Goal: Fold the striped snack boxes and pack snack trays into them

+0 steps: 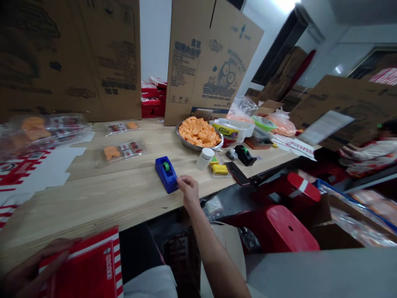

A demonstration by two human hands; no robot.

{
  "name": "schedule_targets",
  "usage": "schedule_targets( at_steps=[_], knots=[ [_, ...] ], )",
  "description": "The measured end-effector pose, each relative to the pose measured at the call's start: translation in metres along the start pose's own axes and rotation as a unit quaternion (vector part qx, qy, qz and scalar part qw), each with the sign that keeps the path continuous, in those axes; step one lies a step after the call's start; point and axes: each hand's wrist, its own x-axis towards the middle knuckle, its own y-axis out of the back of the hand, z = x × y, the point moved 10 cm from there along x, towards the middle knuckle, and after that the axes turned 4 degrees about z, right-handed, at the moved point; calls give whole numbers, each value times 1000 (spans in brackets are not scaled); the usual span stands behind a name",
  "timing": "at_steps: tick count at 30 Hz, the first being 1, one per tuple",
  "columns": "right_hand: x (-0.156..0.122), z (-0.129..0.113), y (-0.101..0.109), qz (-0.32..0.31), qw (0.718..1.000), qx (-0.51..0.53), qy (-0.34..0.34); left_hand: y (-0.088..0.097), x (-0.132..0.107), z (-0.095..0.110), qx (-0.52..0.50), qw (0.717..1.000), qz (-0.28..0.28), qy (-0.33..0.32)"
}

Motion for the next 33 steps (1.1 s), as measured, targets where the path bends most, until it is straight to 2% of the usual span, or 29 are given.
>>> schedule_targets(
  at_steps=[4, 8, 12, 14, 15, 16, 17, 18, 19, 20, 22, 23, 25, 27, 28, 31, 33],
  knots=[
    [-10, 9, 10, 1, 1000, 24, 18, -8, -4, 12, -36, 998, -21, 43],
    [-7, 29, 14, 10, 999, 30, 22, -22, -9, 33, -102, 993, -43, 32],
    [-14, 39, 13, 11, 999, 37, 5, -29, -9, 39, -147, 987, -51, 23],
    [-26, 27, -1, -32, 999, 20, 7, -30, -10, 39, -162, 985, -54, 20],
    [-35, 16, -20, -95, 995, -2, 14, -32, -10, 40, -167, 984, -60, 18],
    [-48, 3, -46, -187, 981, -32, 26, -35, -10, 41, -171, 983, -69, 15],
    [-67, -10, -80, -312, 946, -72, 43, -39, -10, 43, -172, 982, -81, 10],
    [-93, -21, -114, -443, 886, -119, 64, -43, -10, 45, -172, 981, -94, 4],
    [-121, -29, -143, -562, 807, -159, 84, -47, -10, 47, -169, 980, -108, -2],
    [-145, -36, -164, -649, 729, -187, 108, -52, -10, 49, -166, 979, -121, -8],
    [-178, -46, -193, -754, 602, -221, 139, -58, -10, 52, -159, 978, -136, -14],
    [-189, -47, -203, -784, 554, -234, 152, -60, -10, 52, -159, 977, -140, -13],
    [-203, -45, -217, -813, 489, -263, 177, -62, -9, 52, -165, 976, -142, -7],
    [-210, -38, -225, -806, 462, -305, 209, -61, -9, 50, -178, 974, -138, 2],
    [-209, -35, -228, -789, 463, -332, 228, -60, -9, 49, -183, 974, -135, 6],
    [-197, -29, -238, -723, 502, -393, 266, -55, -9, 49, -187, 975, -122, 12],
    [-186, -23, -242, -701, 543, -394, 241, -52, -10, 52, -183, 976, -118, 7]
  ],
)
